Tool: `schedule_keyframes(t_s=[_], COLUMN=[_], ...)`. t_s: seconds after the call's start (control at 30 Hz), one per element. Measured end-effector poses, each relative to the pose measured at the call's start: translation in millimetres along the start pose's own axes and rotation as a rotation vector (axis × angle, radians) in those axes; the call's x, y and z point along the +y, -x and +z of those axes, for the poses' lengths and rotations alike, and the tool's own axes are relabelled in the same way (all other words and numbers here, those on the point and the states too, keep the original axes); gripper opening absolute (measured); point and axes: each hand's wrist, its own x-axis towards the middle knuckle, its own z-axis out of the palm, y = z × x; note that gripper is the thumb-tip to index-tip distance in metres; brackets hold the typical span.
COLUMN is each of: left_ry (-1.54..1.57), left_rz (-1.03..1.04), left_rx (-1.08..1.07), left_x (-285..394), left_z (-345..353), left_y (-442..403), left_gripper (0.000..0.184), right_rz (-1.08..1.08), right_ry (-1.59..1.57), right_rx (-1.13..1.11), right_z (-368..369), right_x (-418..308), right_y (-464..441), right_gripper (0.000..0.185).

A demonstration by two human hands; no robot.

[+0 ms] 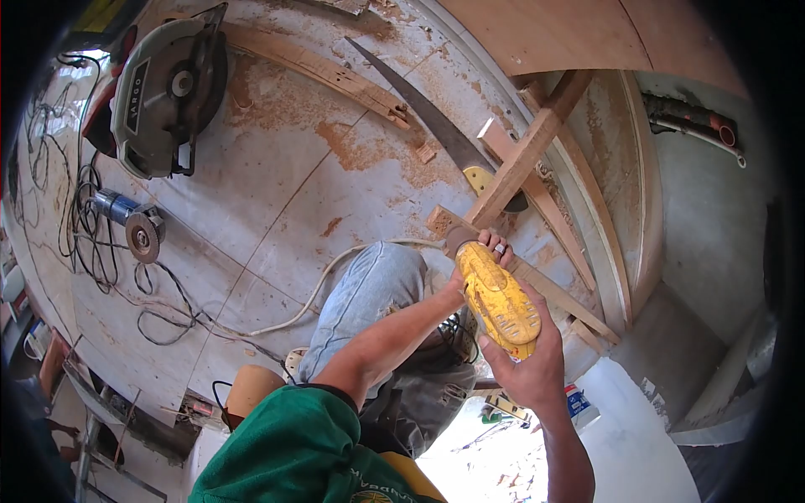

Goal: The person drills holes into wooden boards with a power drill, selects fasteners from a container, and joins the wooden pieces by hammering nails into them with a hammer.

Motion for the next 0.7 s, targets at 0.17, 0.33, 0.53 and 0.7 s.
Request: schedule_keyframes(t_s=[0.17, 0.33, 0.53, 0.7], left_ry=[-0.103, -0.065, -0.150, -0.556], left_rz=[0.058, 0.059, 0.158, 0.323], left_rx=[-0.084, -0.066, -0.055, -0.154], left_x=[9.5, 4.4, 21.5, 33.7], left_z=[5.4, 0.6, 9.1, 9.8], left_y=[0.8, -2.9, -8.6, -9.2], left_gripper=[0.005, 0.008, 0.016, 0.014], right_rz=[0.001, -0.003, 0.007, 0.006], right_ry=[-0.027, 0.008, 0.006, -0.006], right_rx=[0.000, 0.007, 0.002, 0.000], right_z=[1.2, 1.8, 0.4, 1.5], right_x=[-1.9, -0.8, -2.6, -1.0], right_y=[-0.9, -0.6, -2.1, -2.4], right_gripper=[0.077, 0.077, 0.077, 0.078])
